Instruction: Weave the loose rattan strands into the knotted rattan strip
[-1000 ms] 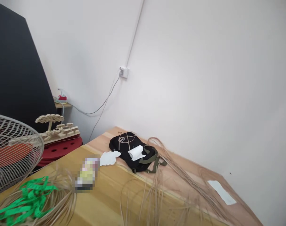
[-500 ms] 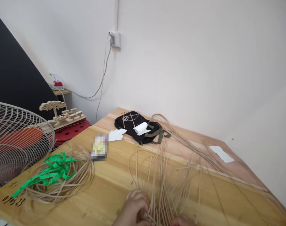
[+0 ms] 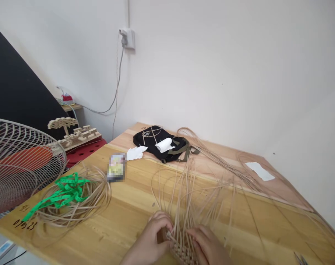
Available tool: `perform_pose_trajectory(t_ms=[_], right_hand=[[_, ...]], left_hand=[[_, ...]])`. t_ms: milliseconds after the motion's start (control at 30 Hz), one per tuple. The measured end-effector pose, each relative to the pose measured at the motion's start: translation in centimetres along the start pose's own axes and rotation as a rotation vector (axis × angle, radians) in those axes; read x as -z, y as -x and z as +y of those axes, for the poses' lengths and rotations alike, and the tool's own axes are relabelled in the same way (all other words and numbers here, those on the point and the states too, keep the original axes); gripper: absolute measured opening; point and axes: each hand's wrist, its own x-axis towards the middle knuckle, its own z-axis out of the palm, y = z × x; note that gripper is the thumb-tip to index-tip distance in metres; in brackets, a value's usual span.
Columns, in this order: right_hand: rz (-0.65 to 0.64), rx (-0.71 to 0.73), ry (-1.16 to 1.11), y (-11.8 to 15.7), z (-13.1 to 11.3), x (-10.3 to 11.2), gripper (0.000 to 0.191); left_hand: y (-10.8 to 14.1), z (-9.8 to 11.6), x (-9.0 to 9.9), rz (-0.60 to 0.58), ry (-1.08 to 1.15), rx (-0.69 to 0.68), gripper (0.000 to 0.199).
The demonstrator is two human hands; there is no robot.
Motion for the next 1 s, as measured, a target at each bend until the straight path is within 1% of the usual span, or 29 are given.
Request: perform_pose_trajectory(t_ms=[167,233,333,433,567,733,833,900,1000], right_hand=[[-0.031,0.126,0.025,-4.0,-1.1,0.4,0.033],[-0.032,0.152,0.041,-5.1,-1.2,0.1,0.031],[-0.028,0.173,0.064,-6.0,-0.9,-0.2,0.03],[-0.021,0.196,0.077,-6.3,-0.2,-0.3,0.028],[0.002,0.251,0.081,-6.2,0.4,0.2,0.023],[0.032,0.293,0.067,-6.0,0.6,1.1,0.016],[0.047,0.292,0.047,-5.6,0.4,1.5,0.015],[0.057,0.289,0.033,-5.3,0.3,1.6,0.015],[0.074,0.292,0.016,-5.1,-0.1,1.5,0.017]], left_hand=[[-0.1,-0.5,-0.2,0.024,0.089,-0.064,0.025],[-0.1,-1.0,-0.4,0.032,0.14,-0.087,0.024],[-0.2,-1.4,-0.4,0.035,0.188,-0.102,0.02],[-0.2,-1.6,-0.4,0.039,0.184,-0.108,0.019],[-0.3,-1.7,-0.3,0.049,0.171,-0.098,0.02],[-0.2,-1.6,-0.2,0.049,0.134,-0.095,0.027],[-0.1,-1.2,-0.1,0.041,0.101,-0.08,0.03],[0.0,-0.7,0.0,0.025,0.079,-0.037,0.032],[0.1,0.2,0.1,0.024,0.07,0.014,0.044]])
